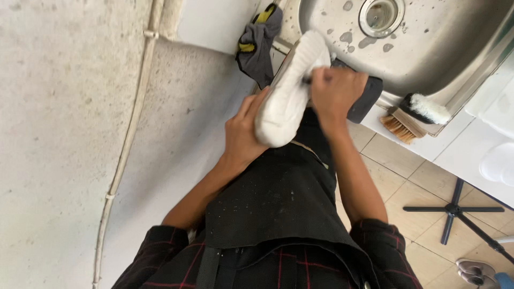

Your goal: The person scrubs a white sneaker with a brush and a sponge over a kitchen sink. They rinse the shoe under running water and continue scrubbing different parts of the sole and upper. The person also uses a toothbrush to clean the shoe's details.

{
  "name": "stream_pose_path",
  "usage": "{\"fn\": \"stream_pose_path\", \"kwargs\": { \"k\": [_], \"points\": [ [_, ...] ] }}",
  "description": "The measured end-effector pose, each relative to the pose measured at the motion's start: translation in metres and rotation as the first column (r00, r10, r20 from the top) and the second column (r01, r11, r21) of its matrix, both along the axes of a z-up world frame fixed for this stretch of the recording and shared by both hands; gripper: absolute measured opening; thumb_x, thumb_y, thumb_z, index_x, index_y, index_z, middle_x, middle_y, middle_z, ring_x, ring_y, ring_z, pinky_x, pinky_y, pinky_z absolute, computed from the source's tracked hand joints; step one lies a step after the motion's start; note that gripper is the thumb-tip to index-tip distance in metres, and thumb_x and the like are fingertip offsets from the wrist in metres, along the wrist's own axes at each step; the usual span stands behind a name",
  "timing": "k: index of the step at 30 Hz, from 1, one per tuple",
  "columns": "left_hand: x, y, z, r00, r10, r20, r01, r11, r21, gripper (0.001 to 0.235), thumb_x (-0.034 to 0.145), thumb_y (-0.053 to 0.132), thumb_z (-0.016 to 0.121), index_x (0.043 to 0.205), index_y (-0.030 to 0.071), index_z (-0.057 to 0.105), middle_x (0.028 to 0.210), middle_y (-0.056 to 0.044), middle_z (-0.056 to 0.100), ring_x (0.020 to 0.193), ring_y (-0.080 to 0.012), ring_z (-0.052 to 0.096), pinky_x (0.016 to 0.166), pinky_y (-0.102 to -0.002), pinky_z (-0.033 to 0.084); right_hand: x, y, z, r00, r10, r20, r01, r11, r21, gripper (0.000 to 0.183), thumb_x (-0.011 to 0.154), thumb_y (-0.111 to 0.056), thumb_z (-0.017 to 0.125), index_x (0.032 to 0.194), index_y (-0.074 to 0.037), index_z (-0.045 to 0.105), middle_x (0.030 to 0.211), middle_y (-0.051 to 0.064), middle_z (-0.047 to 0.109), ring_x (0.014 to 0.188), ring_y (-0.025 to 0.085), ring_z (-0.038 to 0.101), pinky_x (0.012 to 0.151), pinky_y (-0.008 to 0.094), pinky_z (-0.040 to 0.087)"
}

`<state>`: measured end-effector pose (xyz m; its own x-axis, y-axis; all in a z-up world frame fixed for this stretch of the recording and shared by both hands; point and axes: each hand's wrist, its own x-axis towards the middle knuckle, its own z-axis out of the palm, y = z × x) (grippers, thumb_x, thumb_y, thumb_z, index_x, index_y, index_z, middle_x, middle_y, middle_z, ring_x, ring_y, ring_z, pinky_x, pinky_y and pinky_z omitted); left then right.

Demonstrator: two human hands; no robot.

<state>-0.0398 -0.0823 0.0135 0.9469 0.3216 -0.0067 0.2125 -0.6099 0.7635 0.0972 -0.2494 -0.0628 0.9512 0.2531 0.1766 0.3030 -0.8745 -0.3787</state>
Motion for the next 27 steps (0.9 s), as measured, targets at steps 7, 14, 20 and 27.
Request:
{"fn": "stream_pose_path", "kwargs": {
  "k": [7,14,20,27],
  "points": [
    [0.006,0.001,0.004,0.999,-0.002,0.038,0.0,0.999,0.042,0.097,0.072,0.029,0.097,0.162,0.018,0.064,0.132,-0.002,0.075,0.111,-0.0391,0.081,0.099,-0.052,0.064,-0.021,0.007,0.033,0.998,0.005,0.055,-0.018,0.972,0.233,0.037,0.098,-0.017,0.077,0.062,-0.014,0.067,0.059,0.007,0.059,0.066,0.033,0.058,0.081,0.043,0.041],
    [-0.002,0.001,-0.006,0.999,-0.011,0.048,0.007,0.998,0.064,0.098,0.071,0.028,0.096,0.163,0.019,0.064,0.13,-0.001,0.074,0.108,-0.0378,0.081,0.096,-0.05,0.064,-0.038,0.017,0.098,0.983,0.15,0.103,-0.17,0.96,0.222,0.043,0.094,-0.01,0.07,0.053,-0.021,0.063,0.052,0.003,0.058,0.053,0.028,0.054,0.085,0.04,0.04],
    [-0.004,0.004,-0.007,0.995,-0.095,0.022,0.092,0.99,0.102,0.097,0.088,0.048,0.093,0.169,0.016,0.049,0.146,-0.003,0.067,0.1,-0.0219,0.08,0.071,-0.039,0.062,0.036,0.017,0.025,0.974,-0.071,-0.215,0.103,0.984,0.145,0.046,0.102,-0.021,0.066,0.056,-0.021,0.055,0.046,-0.006,0.044,0.061,0.011,0.042,0.103,0.044,0.041],
    [0.001,-0.002,0.006,0.998,-0.039,0.044,0.037,0.999,0.028,0.101,0.069,0.027,0.099,0.163,0.016,0.062,0.131,-0.005,0.074,0.116,-0.0377,0.08,0.101,-0.049,0.064,0.002,0.002,0.053,0.965,0.11,0.239,-0.133,0.988,0.083,0.027,0.082,-0.025,0.09,0.064,-0.012,0.074,0.068,0.019,0.057,0.077,0.045,0.061,0.079,0.053,0.046]
  ]
}}
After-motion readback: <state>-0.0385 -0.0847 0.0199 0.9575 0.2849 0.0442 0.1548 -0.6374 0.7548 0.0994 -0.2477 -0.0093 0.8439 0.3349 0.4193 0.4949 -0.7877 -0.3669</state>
